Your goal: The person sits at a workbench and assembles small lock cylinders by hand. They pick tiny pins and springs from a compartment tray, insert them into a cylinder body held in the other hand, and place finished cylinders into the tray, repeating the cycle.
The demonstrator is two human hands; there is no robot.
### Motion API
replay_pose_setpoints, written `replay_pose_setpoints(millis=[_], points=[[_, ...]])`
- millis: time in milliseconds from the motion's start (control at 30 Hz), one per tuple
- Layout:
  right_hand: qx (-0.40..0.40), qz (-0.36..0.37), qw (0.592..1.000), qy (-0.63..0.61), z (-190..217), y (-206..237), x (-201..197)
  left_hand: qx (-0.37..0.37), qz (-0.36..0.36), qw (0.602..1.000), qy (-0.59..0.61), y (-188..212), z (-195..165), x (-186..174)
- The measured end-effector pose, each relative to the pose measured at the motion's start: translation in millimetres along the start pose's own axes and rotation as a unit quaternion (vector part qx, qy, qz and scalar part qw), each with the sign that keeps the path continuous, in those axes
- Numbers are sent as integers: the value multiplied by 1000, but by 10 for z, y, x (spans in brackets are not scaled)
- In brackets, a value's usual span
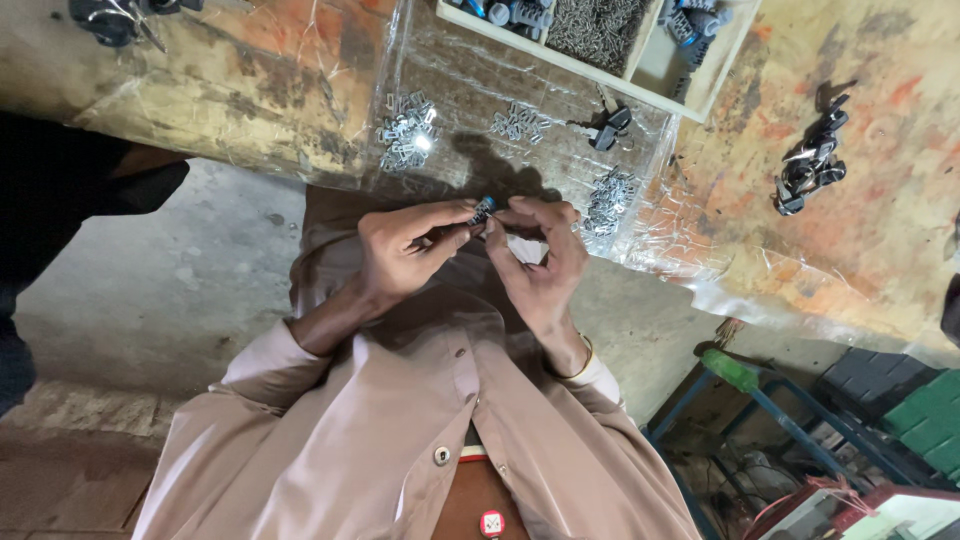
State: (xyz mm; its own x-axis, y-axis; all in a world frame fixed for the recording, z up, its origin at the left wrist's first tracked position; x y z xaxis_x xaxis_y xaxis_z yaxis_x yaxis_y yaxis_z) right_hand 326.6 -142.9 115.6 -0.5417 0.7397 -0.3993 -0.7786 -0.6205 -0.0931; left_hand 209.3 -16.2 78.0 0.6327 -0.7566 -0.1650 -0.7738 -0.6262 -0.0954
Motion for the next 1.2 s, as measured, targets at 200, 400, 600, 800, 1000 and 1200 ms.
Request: replay_pose_setpoints(millis=[200, 400, 600, 800, 1000, 1200], points=[[16, -2, 1000, -1, -16, -9, -12, -1, -2, 1000, -30, -3, -2, 7], [9, 73, 991, 108, -93, -12, -136, 84, 16, 994, -66, -7, -218, 38], [-47, -69, 925, 370, -96, -74, -682, 16, 17, 1000, 19, 4, -121, 61], [-122, 32, 933, 337, -36, 51, -444, -63, 9, 996, 57, 35, 48, 0], [-223, 89, 933, 268, 87, 191, -329, -77, 6, 996, 48, 6, 73, -15], [-140, 84, 975, 150, 95, 128, -172, -64, 6, 998, 13, -23, 26, -12]])
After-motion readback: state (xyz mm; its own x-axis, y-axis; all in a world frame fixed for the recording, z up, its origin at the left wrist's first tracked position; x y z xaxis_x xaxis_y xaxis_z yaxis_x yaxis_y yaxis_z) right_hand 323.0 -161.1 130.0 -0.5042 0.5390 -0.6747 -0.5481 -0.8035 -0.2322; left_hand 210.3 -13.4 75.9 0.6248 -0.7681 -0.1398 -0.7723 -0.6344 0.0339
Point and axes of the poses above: each hand's wrist, its own y-axis away from the middle knuckle, its own x-axis out of the palm, z = x × y, the point moved 10 cm from there along -y, towards the middle knuckle, and after that the axes turned 4 degrees about -z, right-handed, at the moved point
